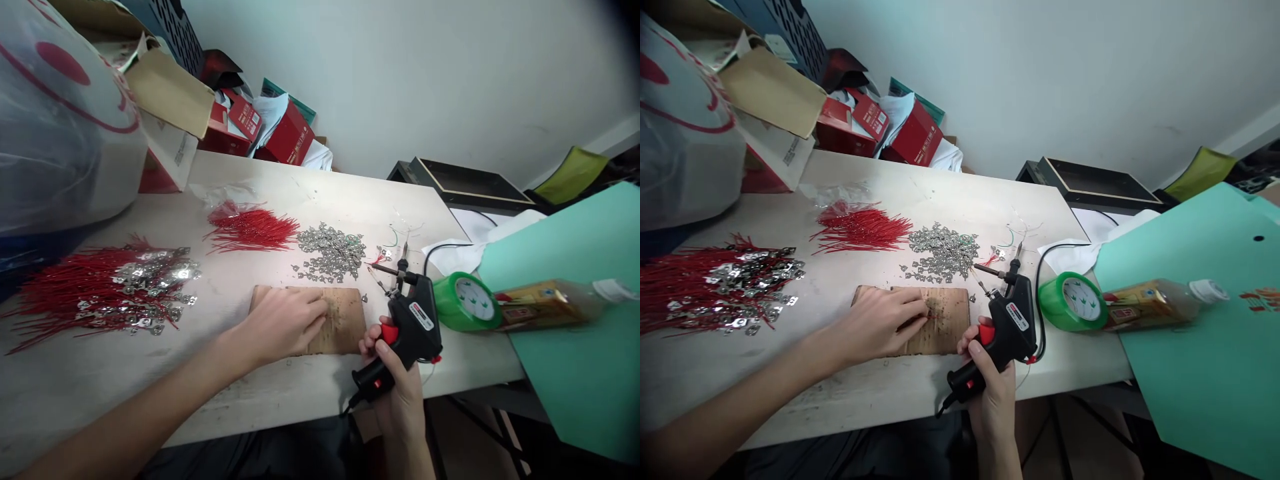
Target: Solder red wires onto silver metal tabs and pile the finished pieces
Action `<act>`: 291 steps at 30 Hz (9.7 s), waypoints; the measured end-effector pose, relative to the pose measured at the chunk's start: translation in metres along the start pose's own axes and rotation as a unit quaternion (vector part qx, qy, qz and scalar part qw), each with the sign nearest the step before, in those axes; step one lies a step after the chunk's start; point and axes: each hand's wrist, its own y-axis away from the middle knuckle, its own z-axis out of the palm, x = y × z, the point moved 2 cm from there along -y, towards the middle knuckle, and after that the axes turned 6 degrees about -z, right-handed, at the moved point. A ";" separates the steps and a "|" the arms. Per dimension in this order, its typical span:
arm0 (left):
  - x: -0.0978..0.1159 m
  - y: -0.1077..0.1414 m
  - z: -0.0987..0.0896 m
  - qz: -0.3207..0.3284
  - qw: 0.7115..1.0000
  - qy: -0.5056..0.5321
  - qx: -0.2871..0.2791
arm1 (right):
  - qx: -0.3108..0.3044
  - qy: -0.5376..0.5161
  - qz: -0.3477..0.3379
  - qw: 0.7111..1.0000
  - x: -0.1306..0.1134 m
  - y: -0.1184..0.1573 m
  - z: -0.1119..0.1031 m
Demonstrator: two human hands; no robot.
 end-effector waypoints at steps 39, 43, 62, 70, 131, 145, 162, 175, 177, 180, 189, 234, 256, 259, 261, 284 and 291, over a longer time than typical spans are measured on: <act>0.010 -0.006 0.009 -0.085 0.995 -0.003 -0.042 | -0.013 -0.002 0.011 1.000 -0.007 0.004 0.006; 0.006 -0.007 0.002 -0.110 0.992 0.047 -0.028 | -0.007 0.000 0.017 1.000 -0.007 0.005 0.009; -0.064 -0.025 -0.013 -0.212 0.974 0.077 0.031 | -0.008 -0.005 0.020 1.000 0.000 0.000 -0.003; -0.063 -0.026 -0.014 -0.219 0.969 0.104 0.039 | -0.024 -0.003 0.018 1.000 0.004 -0.002 -0.011; -0.048 -0.025 0.000 -0.144 0.987 0.038 0.053 | -0.016 -0.015 0.017 1.000 0.001 0.003 -0.003; -0.048 -0.027 0.002 -0.179 0.979 0.081 0.048 | -0.001 -0.007 0.016 1.000 -0.007 0.008 0.012; -0.038 -0.026 -0.011 -0.128 0.911 0.391 0.002 | -0.001 -0.005 0.019 1.000 -0.007 0.008 0.011; 0.006 -0.016 0.000 -0.199 0.758 0.620 -0.032 | 0.038 0.018 -0.052 0.998 0.002 0.005 0.010; 0.020 -0.013 0.002 -0.191 0.759 0.620 -0.054 | 0.056 0.048 -0.070 0.995 0.001 0.009 0.014; 0.035 -0.008 0.006 -0.182 0.758 0.623 -0.070 | 0.086 0.084 -0.073 0.990 0.000 0.014 0.017; 0.038 -0.005 0.005 -0.163 0.794 0.585 -0.023 | 0.101 0.116 -0.072 0.986 0.005 0.013 0.009; 0.026 -0.022 0.020 -0.058 0.986 0.157 0.003 | 0.080 0.091 -0.146 0.982 0.007 0.015 0.015; 0.026 -0.023 0.020 -0.068 0.988 0.136 0.002 | 0.076 0.084 -0.137 0.984 0.006 0.015 0.014; 0.026 -0.024 0.020 -0.069 0.988 0.136 0.006 | 0.074 0.084 -0.139 0.984 0.006 0.015 0.014; 0.026 -0.024 0.020 -0.069 0.988 0.136 0.008 | 0.072 0.085 -0.140 0.984 0.005 0.015 0.014; 0.024 -0.024 0.019 -0.075 0.987 0.141 0.009 | 0.075 0.087 -0.126 0.985 0.005 0.015 0.013; 0.026 -0.022 0.019 -0.063 0.991 0.118 0.014 | 0.078 0.087 -0.127 0.985 0.004 0.016 0.012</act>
